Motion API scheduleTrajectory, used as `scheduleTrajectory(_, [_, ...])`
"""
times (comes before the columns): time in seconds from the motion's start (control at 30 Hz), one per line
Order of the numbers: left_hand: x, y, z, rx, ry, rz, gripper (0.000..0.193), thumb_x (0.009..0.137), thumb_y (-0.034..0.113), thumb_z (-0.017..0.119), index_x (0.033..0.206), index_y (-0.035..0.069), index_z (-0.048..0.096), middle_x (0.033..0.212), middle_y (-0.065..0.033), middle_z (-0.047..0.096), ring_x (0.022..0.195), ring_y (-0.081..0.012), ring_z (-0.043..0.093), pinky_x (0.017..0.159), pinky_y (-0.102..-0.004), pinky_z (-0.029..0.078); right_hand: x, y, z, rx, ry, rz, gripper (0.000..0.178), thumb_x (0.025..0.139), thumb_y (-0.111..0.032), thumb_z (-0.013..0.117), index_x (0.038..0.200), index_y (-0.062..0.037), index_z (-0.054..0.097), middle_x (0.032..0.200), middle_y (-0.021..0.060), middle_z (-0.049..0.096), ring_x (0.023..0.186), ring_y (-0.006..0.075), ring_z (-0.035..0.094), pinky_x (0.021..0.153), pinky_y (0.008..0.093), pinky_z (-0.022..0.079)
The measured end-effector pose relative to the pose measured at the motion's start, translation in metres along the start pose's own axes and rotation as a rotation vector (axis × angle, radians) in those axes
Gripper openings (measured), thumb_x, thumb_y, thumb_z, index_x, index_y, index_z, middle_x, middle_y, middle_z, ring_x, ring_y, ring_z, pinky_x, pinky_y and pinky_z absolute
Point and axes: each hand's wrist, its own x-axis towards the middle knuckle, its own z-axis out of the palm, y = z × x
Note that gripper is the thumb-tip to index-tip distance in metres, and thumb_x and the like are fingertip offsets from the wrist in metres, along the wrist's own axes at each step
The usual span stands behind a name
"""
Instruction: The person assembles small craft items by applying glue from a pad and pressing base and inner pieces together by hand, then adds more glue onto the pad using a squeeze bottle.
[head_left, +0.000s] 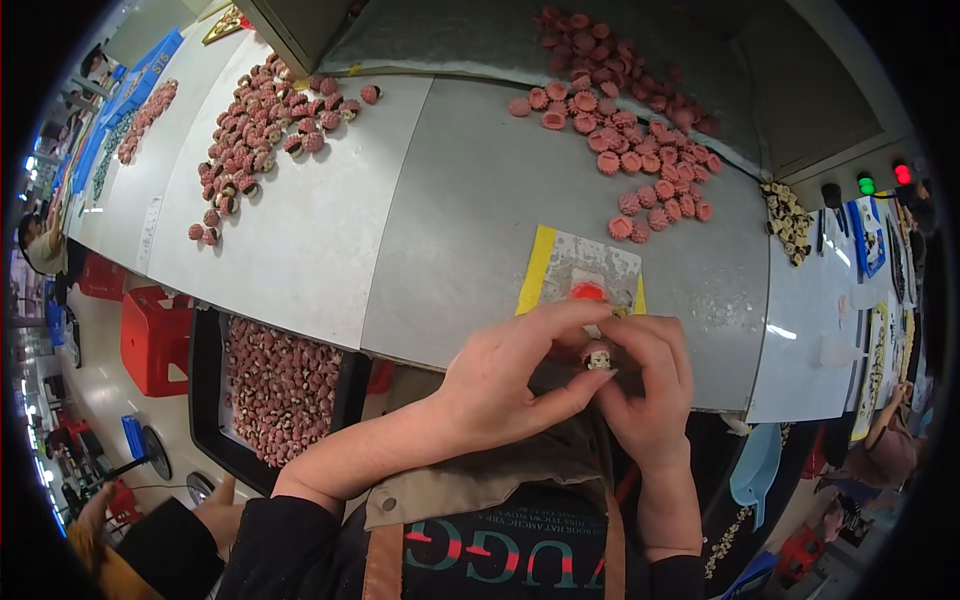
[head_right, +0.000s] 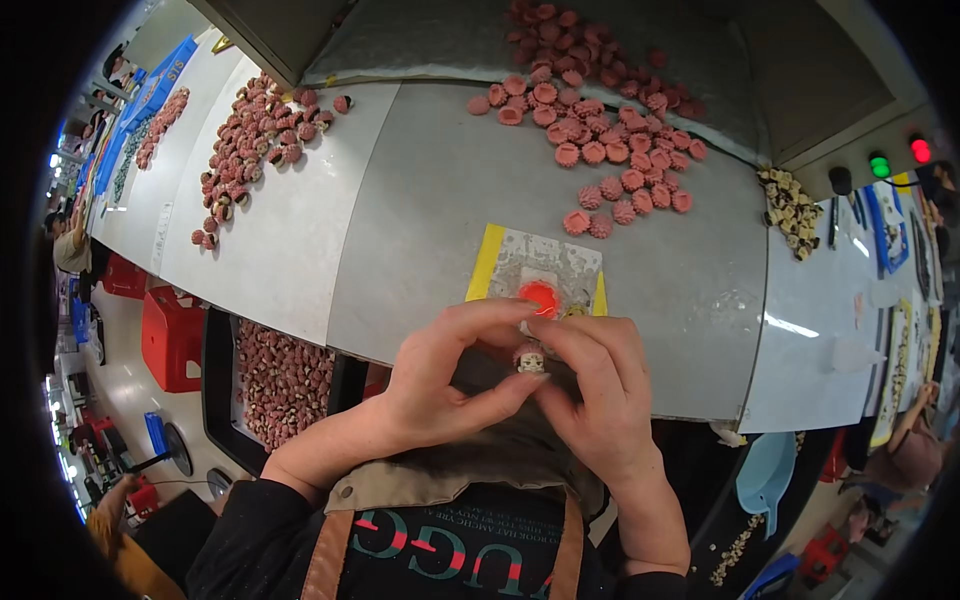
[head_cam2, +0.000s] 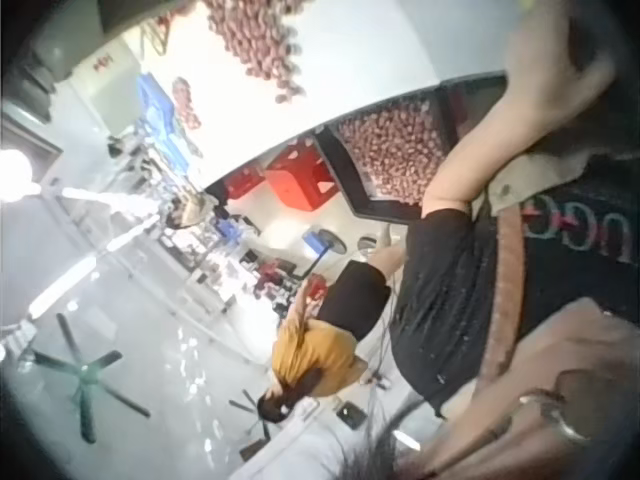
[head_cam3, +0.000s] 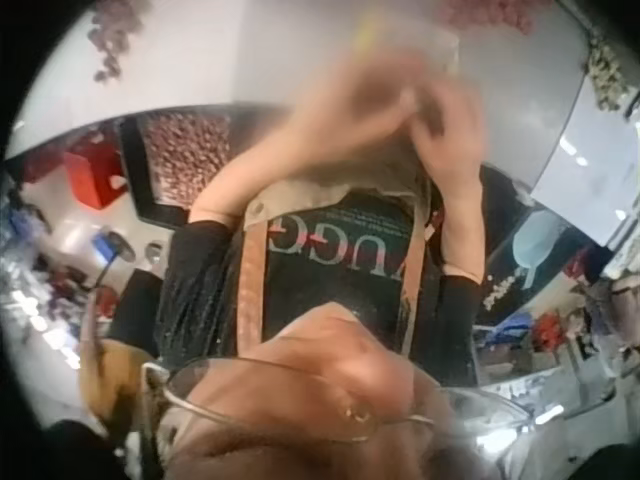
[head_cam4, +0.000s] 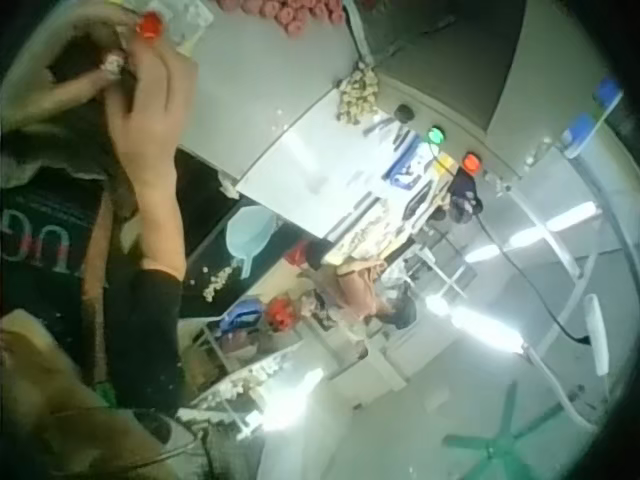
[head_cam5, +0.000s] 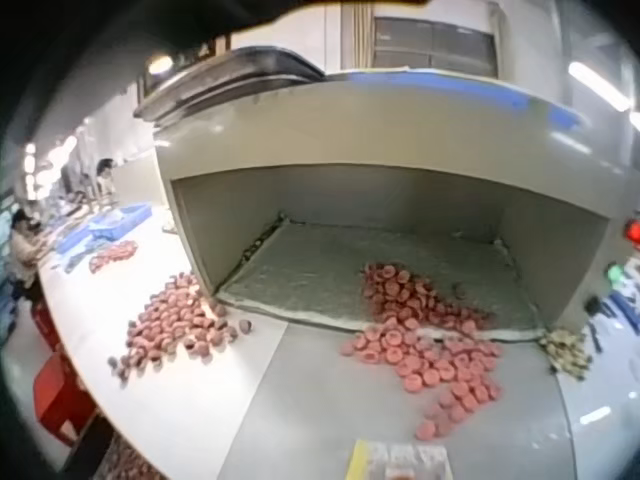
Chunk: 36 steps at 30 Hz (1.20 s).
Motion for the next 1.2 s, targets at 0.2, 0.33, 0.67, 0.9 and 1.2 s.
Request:
scheduleTrajectory(0.2, [0.003,-0.003,-0.004,0.114,-0.014,0.099,0.046,0.073,0.007,0.075,0.115,0.004,0.056,0.095,-0.0103,0.065,0.075,-0.0208,0.066,0.066,-0.0298,0.053,-0.001,0.006,0.005,0.079,0.02,-0.073,0.041,0.058,0.009,0.068,0.096,-0.0034,0.061,0.093,0.0079,0.061,0.082,0.0266,0.057,0.07,0.0345,0.047])
scheduleTrajectory(0.33, [-0.001,0.004,-0.008,0.065,-0.102,-0.091,0.039,0.079,0.013,0.07,0.114,0.007,0.057,0.096,-0.0114,0.064,0.079,-0.0245,0.065,0.069,-0.0323,0.052,0.002,0.002,0.006,0.05,0.035,-0.108,0.032,0.065,0.006,0.068,0.095,-0.0025,0.06,0.092,0.01,0.061,0.081,0.029,0.057,0.071,0.0365,0.047])
scheduleTrajectory(0.67, [0.036,-0.032,-0.084,0.753,0.098,0.23,0.023,0.079,0.015,0.063,0.101,0.009,0.061,0.101,-0.0081,0.059,0.091,-0.026,0.061,0.072,-0.0375,0.052,-0.029,0.01,-0.027,-0.087,0.041,0.047,0.027,0.081,0.0,0.058,0.108,0.001,0.056,0.106,0.0132,0.054,0.098,0.0254,0.052,0.087,0.0336,0.041])
scheduleTrajectory(0.9, [0.077,-0.084,-0.209,1.453,0.171,0.252,0.015,0.081,0.011,0.053,0.091,0.002,0.059,0.098,-0.0118,0.058,0.103,-0.0291,0.053,0.091,-0.0428,0.041,-0.046,0.026,-0.07,-0.21,0.09,0.237,0.015,0.082,0.004,0.055,0.096,0.0018,0.058,0.097,0.0133,0.057,0.094,0.0263,0.055,0.085,0.0326,0.043])
scheduleTrajectory(1.2, [0.104,-0.037,-0.094,0.86,-0.039,0.304,0.03,0.082,0.015,0.064,0.111,0.008,0.058,0.113,-0.0138,0.054,0.105,-0.0319,0.052,0.089,-0.0389,0.043,0.001,0.068,-0.118,-0.387,0.129,0.26,0.022,0.084,0.001,0.056,0.106,0.0003,0.057,0.104,0.0133,0.054,0.093,0.0286,0.055,0.082,0.033,0.045])
